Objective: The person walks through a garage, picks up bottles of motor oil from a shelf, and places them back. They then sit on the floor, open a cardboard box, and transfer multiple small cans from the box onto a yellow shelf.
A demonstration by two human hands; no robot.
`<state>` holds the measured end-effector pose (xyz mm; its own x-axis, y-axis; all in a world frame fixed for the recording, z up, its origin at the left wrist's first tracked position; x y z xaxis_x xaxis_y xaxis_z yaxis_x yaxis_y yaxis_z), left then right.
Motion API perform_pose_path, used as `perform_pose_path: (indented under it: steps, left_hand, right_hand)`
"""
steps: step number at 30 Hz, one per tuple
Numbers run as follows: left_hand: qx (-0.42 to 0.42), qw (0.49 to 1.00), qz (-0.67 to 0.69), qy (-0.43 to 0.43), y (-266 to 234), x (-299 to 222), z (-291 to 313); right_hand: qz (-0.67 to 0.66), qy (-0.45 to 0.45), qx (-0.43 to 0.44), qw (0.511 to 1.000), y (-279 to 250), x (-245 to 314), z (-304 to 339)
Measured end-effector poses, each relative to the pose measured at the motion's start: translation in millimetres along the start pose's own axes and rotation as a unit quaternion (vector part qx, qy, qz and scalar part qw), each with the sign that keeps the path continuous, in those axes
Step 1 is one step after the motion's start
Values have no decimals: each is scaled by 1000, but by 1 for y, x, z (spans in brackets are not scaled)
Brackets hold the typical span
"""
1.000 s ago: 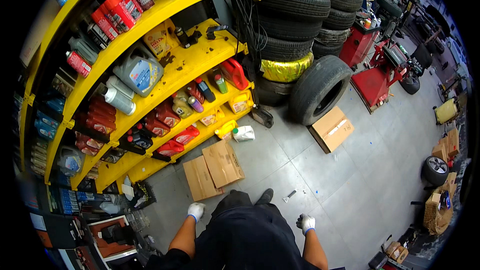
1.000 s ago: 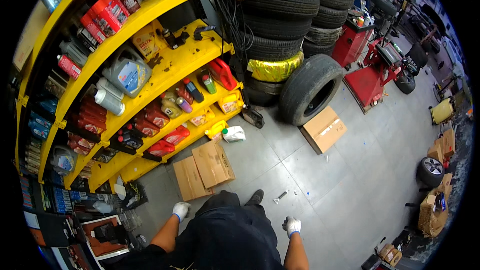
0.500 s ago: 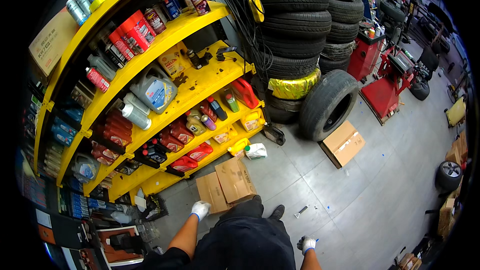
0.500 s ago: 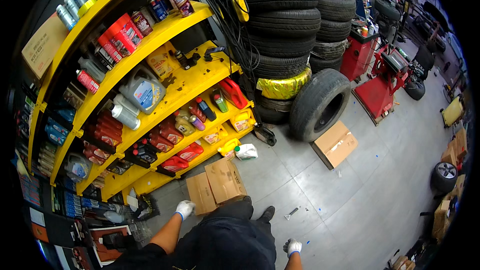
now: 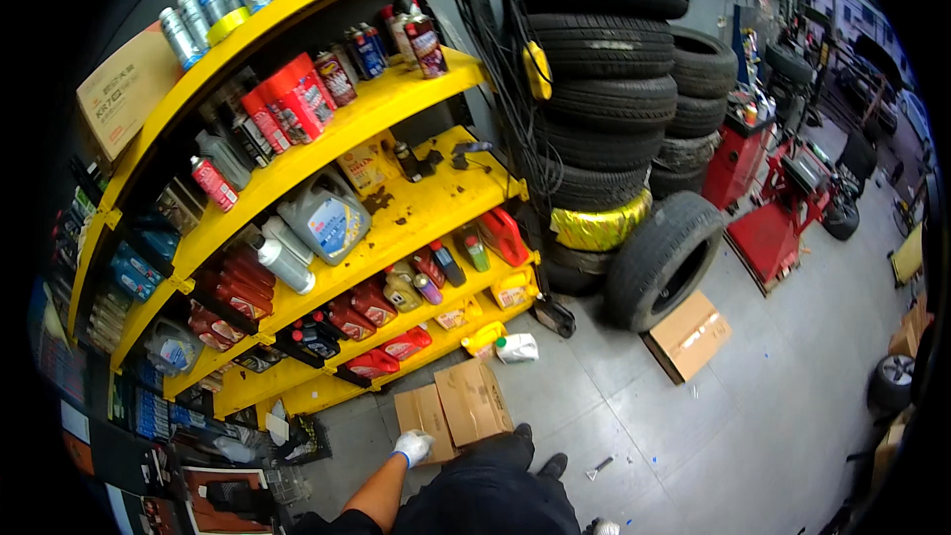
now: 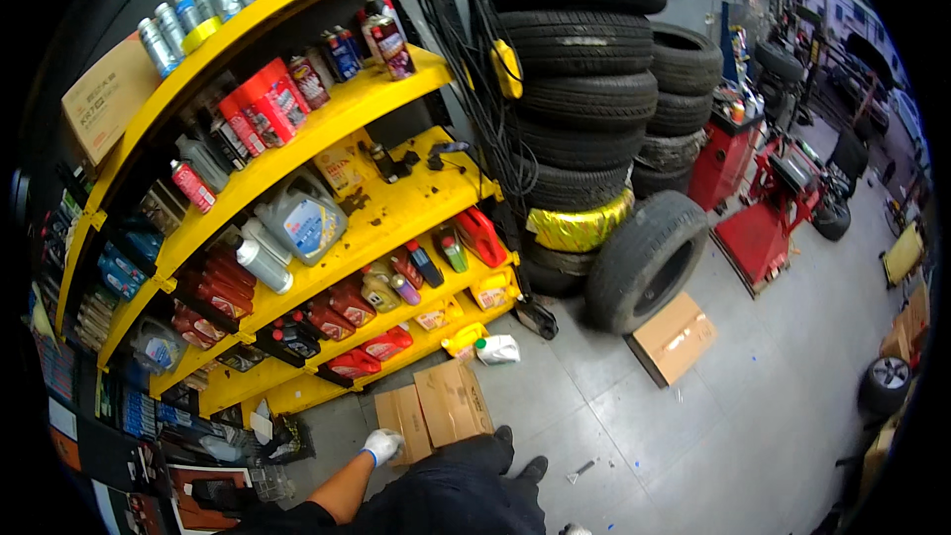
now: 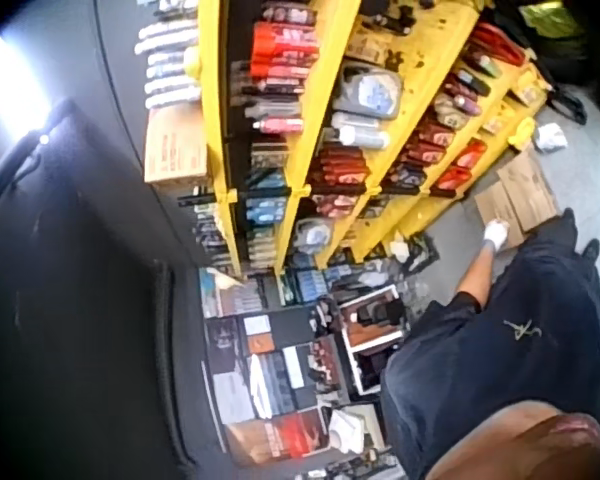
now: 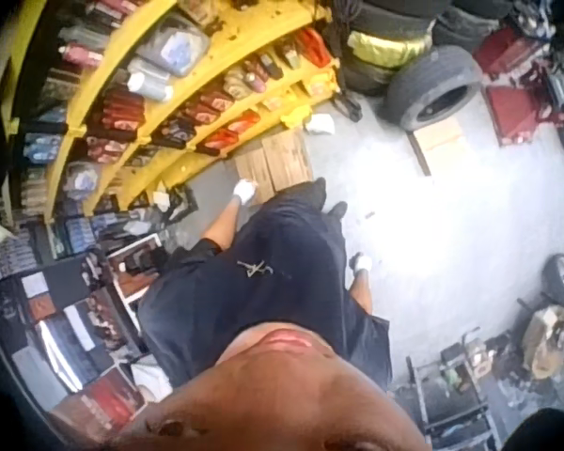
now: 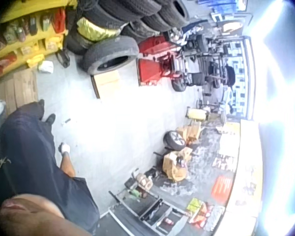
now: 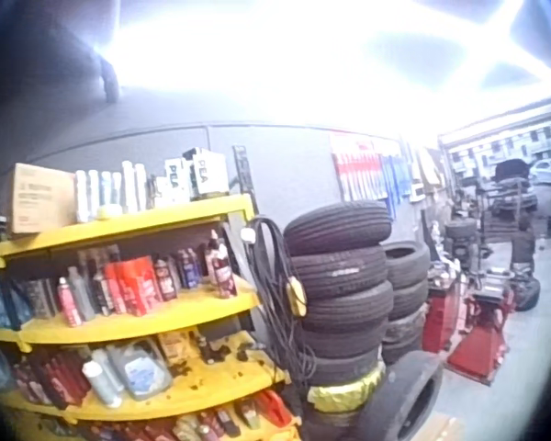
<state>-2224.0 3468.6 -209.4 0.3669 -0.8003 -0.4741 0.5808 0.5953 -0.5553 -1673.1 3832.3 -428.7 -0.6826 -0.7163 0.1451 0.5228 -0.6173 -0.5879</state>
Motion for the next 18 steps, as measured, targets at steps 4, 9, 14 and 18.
perform_pose_path:
  steps: [4,9,14,18]
  left_hand:
    - [-11,1000,11,3,-16,13,-18]
    - [10,998,10,-67,-17,67,-54]
    - [-2,994,-106,-26,-41,75,-102]
    - [-175,978,-41,-105,-122,-25,-141]
  right_hand:
    - [126,-118,33,984,-38,13,-18]
    - [-66,17,-42,997,-158,32,-15]
    - [-32,-72,-19,997,-181,36,-120]
    - [-194,-13,-82,977,-341,112,-164]
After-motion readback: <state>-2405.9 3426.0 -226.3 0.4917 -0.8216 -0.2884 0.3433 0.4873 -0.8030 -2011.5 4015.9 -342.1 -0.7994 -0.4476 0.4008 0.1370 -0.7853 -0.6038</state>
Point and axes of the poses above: each hand's wrist, its own z-axis away from the middle knuckle, its own y-axis out of the palm, x = y × z, the point moved 5 cm from there along -z, towards the middle knuckle, and after that the axes turned 2 degrees about x, right-handed, at the moved point
